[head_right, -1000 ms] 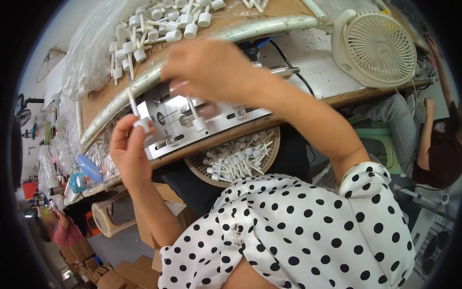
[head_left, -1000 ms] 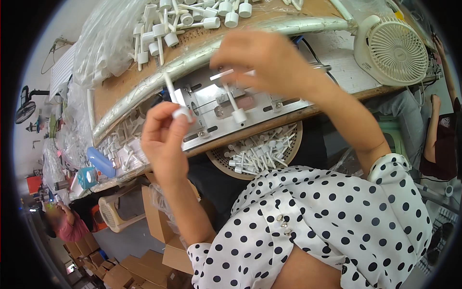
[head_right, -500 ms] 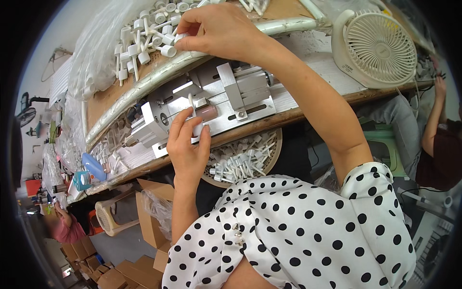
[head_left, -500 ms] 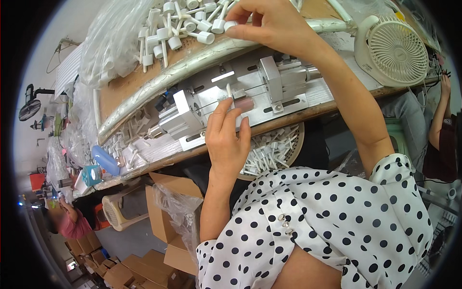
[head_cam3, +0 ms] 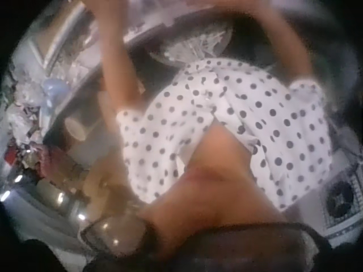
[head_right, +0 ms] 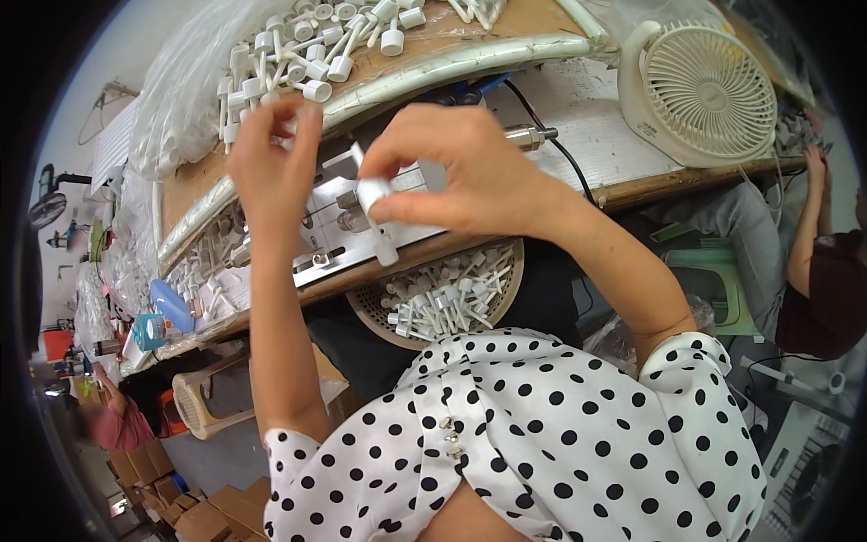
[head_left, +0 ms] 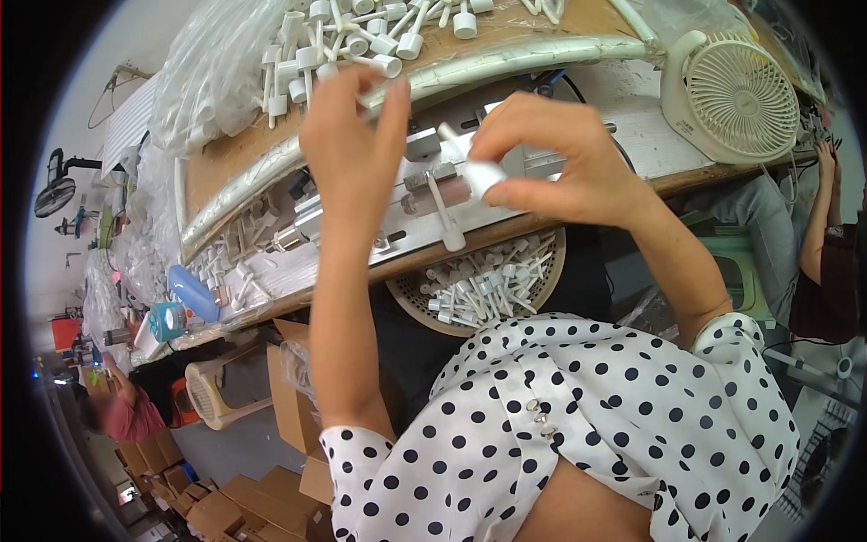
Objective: Assembling white plastic components using a pneumatic or mechanical workbench machine.
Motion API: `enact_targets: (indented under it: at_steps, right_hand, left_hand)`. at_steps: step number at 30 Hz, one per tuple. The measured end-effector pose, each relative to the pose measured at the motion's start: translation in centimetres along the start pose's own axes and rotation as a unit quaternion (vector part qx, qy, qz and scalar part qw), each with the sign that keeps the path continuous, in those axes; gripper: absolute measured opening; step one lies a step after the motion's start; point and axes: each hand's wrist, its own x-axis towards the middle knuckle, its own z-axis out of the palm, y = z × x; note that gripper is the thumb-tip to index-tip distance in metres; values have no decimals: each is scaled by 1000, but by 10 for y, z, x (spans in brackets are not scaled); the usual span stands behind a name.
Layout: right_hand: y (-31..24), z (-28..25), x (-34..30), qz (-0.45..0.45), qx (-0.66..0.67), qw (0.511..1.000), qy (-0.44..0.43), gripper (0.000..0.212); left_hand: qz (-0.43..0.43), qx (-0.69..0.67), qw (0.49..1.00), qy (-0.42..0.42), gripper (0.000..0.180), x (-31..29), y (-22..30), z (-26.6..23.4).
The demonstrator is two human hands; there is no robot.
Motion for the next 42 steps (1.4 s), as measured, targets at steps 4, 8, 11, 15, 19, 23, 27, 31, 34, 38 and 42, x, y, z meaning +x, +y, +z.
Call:
enact_targets:
  at_steps: [4, 8, 11, 15, 19, 23, 27, 31, 34, 38, 42]
  right_hand:
    - [6, 36, -3, -95, -70, 991, -65, 20]
    - [22, 52, -11, -114, -219, 952, -180, 20]
    - [26, 57, -7, -146, -229, 952, -138, 7]
    - [20, 54, 0, -121, -243, 947, -170, 13]
    - [27, 36, 37, -75, -181, 974, -116, 21]
    - [73, 18, 83, -1, -441, 896, 43, 19]
    - [75, 17, 100, 153, -390, 905, -79, 21]
    - [50, 6, 86, 102, -277, 955, -6, 20]
    - [31, -2, 72, 130, -138, 982, 23, 19]
    - [37, -7, 50, 83, -95, 989, 71, 22]
    - [25, -8, 39, 101, -87, 988, 76, 24]
  left_hand:
    - [21, 154, 987, -47, 34, 42, -30, 22]
    - [-22, 147, 982, -120, 34, 38, -28, 7]
    - [-161, -107, 972, -135, 28, 24, -12, -26]
    - [-280, -304, 902, -126, 22, -5, -10, -55]
    - [-290, -354, 888, -48, 23, -52, -10, -64]
    - [-153, -193, 968, -54, 25, -97, 16, -35]
    - [-58, -64, 992, -91, 22, -115, 23, -16]
    - [0, -12, 995, -97, 21, -110, 23, -11]
    - [-41, -77, 989, -120, 20, -112, 33, -17]
    - [-34, -35, 995, -86, 20, -112, 24, -16]
    - [-26, -13, 993, -117, 20, -107, 17, -7]
